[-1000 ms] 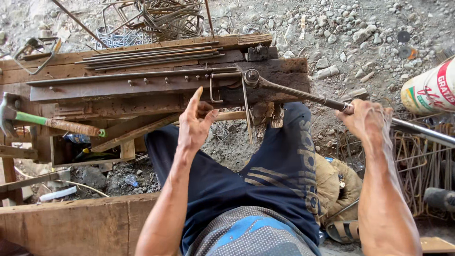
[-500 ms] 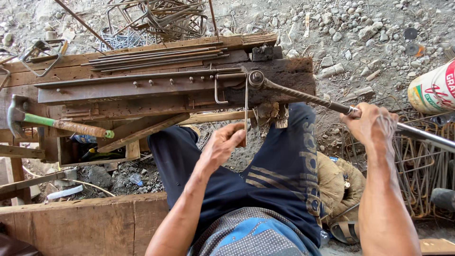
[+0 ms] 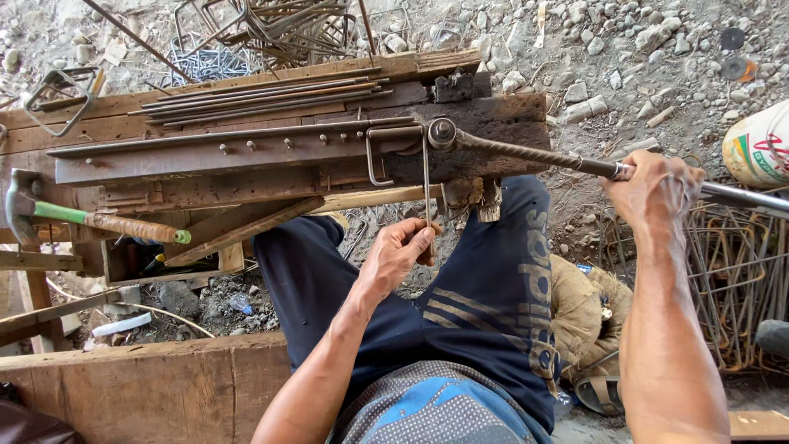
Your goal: The person sits on the ground and uses a manual metal bending tool to bend thin metal rods into U-shapes. They repeatedly insert rods, rotate the crank to bend them, and remove the finished pieces.
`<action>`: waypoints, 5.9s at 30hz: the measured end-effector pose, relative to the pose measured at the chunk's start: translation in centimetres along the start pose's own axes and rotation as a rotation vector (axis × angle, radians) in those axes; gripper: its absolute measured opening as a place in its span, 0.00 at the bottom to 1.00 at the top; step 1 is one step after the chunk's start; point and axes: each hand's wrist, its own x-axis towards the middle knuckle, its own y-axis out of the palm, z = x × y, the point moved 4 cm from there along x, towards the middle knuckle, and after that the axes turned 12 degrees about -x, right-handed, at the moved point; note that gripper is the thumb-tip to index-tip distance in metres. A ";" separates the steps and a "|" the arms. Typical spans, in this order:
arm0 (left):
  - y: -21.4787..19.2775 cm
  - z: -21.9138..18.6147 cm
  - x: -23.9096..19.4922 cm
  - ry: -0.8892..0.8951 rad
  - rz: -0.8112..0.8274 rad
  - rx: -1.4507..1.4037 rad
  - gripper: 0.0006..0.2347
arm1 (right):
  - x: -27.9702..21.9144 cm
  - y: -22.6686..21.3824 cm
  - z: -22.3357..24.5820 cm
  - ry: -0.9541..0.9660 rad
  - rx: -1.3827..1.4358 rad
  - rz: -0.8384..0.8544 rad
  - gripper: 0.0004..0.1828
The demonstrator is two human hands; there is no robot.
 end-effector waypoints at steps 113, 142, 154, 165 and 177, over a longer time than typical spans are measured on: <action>-0.9 -5.4 4.1 0.789 -0.075 1.157 0.20 | 26.2 -3.3 14.1 -0.533 -0.171 0.251 0.08; -0.8 -5.4 4.5 0.751 -0.109 1.088 0.06 | 9.0 -2.1 3.6 -0.226 -0.199 0.248 0.29; -1.9 -5.2 5.5 0.552 -0.052 1.080 0.13 | -8.8 -9.5 4.4 0.020 0.182 0.243 0.16; -1.1 -5.9 5.0 0.704 -0.120 1.096 0.14 | 0.6 -2.9 2.5 -0.152 -0.110 -0.056 0.21; -1.8 -5.4 6.5 0.406 0.047 1.158 0.15 | 11.8 1.2 3.6 -0.264 -0.021 -0.181 0.18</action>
